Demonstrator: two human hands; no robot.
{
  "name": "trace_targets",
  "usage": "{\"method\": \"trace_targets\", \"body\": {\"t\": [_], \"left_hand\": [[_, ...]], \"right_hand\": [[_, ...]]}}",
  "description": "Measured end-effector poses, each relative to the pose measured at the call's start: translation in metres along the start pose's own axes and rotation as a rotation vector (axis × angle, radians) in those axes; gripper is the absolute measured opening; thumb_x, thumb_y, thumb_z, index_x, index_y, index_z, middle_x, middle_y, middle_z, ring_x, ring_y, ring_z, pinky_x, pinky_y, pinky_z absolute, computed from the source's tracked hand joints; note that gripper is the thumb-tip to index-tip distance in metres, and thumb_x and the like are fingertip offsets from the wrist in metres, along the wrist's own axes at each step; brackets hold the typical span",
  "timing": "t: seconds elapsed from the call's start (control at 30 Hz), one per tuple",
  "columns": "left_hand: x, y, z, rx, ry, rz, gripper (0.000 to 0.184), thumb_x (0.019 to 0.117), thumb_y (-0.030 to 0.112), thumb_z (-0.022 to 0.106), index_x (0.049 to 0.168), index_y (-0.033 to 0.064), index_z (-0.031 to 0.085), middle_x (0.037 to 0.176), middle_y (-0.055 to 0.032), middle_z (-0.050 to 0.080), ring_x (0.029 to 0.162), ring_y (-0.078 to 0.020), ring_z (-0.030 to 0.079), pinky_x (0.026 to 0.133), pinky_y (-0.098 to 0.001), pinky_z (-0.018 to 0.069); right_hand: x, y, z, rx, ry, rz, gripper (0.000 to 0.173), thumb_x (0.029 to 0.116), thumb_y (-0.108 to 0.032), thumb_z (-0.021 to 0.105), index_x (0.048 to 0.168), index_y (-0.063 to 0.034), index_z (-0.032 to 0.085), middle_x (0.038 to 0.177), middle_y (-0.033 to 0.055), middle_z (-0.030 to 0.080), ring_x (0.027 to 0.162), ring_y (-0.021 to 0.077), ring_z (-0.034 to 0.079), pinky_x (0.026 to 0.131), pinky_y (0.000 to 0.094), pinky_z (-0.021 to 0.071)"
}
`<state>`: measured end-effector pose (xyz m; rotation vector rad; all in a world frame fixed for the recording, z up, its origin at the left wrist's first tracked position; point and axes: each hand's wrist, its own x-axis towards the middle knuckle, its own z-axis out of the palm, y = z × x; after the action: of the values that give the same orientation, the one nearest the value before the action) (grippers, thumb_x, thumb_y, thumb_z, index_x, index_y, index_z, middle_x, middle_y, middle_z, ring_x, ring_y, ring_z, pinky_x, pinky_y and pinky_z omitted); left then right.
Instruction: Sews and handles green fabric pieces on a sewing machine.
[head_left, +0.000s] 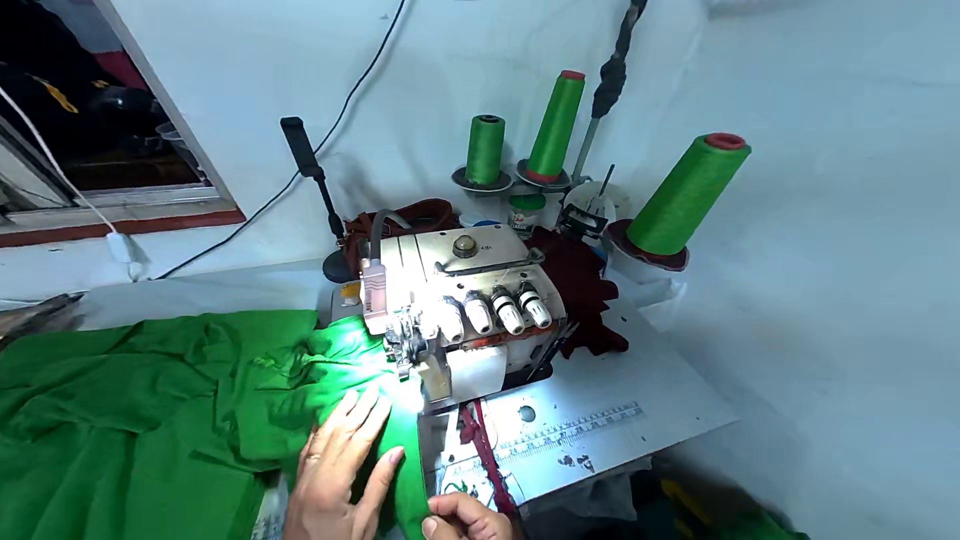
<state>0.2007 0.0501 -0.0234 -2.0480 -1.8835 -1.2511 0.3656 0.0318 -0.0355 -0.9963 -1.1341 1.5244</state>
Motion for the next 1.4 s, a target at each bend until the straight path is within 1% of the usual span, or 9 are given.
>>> {"method": "trace_targets", "body": {"t": [0.23,0.4,0.57,0.73,0.87,1.1,1.23,1.33,1.4], "left_hand": [[0.044,-0.036,-0.003,-0.131,-0.126,-0.064,0.051,0.0965,0.044,0.055,0.131,0.0097,0.069,0.139,-0.007,0.064,0.136,-0.0197,0.055,0.112,-0.0411,0.0442],[0.082,-0.064,-0.001,-0.161,-0.205,-0.051,0.052,0.0945,0.041,0.058,0.132,0.0053,0.067,0.143,-0.0116,0.06,0.14,-0.0232,0.049,0.115,-0.0454,0.039],[0.071,-0.043,-0.004,0.019,0.059,0.001,0.037,0.097,0.033,0.056,0.116,0.0083,0.076,0.124,-0.0067,0.072,0.127,-0.0275,0.06,0.108,-0.0471,0.0455],[0.047,-0.042,0.003,-0.109,-0.068,-0.063,0.054,0.0946,0.051,0.055,0.133,0.0161,0.069,0.147,0.0004,0.059,0.149,-0.031,0.037,0.118,-0.0505,0.0324],[0.064,-0.063,-0.003,-0.162,-0.177,-0.041,0.054,0.0921,0.051,0.057,0.133,0.0178,0.07,0.15,0.001,0.056,0.151,-0.0283,0.033,0.119,-0.0483,0.0312],[0.084,-0.073,-0.014,-0.215,-0.334,-0.033,0.047,0.0925,0.037,0.062,0.134,0.0165,0.069,0.152,-0.003,0.052,0.153,-0.029,0.028,0.12,-0.0492,0.0284],[0.1,-0.08,-0.012,-0.267,-0.337,-0.077,0.037,0.0981,0.008,0.059,0.134,0.001,0.066,0.159,-0.0153,0.042,0.154,-0.038,0.023,0.123,-0.0534,0.0223],[0.104,-0.081,-0.004,-0.275,-0.231,-0.183,0.037,0.1056,0.012,0.052,0.139,-0.0011,0.06,0.162,-0.0169,0.037,0.151,-0.0331,0.033,0.12,-0.0517,0.029],[0.097,-0.084,0.001,-0.254,-0.103,-0.223,0.04,0.108,0.017,0.046,0.14,-0.0032,0.059,0.157,-0.0182,0.044,0.145,-0.0326,0.044,0.117,-0.0527,0.0346]], "right_hand": [[0.046,-0.022,0.019,0.038,0.061,-0.086,0.012,0.0939,0.004,0.059,0.099,0.0079,0.069,0.079,0.0047,0.07,0.065,0.0033,0.067,0.064,0.0191,0.0584],[0.084,-0.016,0.031,-0.007,0.127,-0.134,0.018,0.093,-0.002,0.064,0.075,-0.0034,0.063,0.063,-0.0032,0.057,0.054,-0.0009,0.054,0.053,0.0145,0.0474],[0.091,-0.014,0.031,-0.018,0.117,-0.114,0.023,0.0927,-0.004,0.066,0.071,-0.0056,0.059,0.063,-0.0025,0.053,0.054,0.0015,0.052,0.052,0.0161,0.0461],[0.093,-0.012,0.032,-0.015,0.112,-0.103,0.026,0.0928,-0.005,0.067,0.07,-0.0071,0.056,0.063,-0.0025,0.051,0.054,0.0017,0.05,0.053,0.0161,0.0446],[0.103,-0.012,0.036,-0.066,0.138,-0.096,0.026,0.0932,-0.005,0.066,0.069,-0.0076,0.056,0.062,-0.0025,0.051,0.052,0.0029,0.051,0.053,0.0185,0.0462],[0.107,-0.011,0.041,-0.103,0.179,-0.093,0.029,0.0927,-0.003,0.065,0.067,-0.0086,0.053,0.061,-0.0021,0.05,0.052,0.0035,0.051,0.052,0.0191,0.0463],[0.109,-0.009,0.042,-0.159,0.202,-0.104,0.03,0.0936,-0.002,0.066,0.067,-0.0069,0.053,0.061,-0.0011,0.051,0.052,0.0041,0.052,0.053,0.0198,0.0473],[0.103,-0.006,0.039,-0.131,0.196,-0.122,0.032,0.0952,-0.004,0.066,0.066,-0.0065,0.053,0.06,-0.001,0.051,0.05,0.0041,0.05,0.052,0.0193,0.0462],[0.095,-0.002,0.036,-0.042,0.171,-0.139,0.032,0.0965,-0.005,0.064,0.067,-0.006,0.053,0.059,-0.0015,0.049,0.048,0.0035,0.047,0.049,0.0184,0.0439]]}}
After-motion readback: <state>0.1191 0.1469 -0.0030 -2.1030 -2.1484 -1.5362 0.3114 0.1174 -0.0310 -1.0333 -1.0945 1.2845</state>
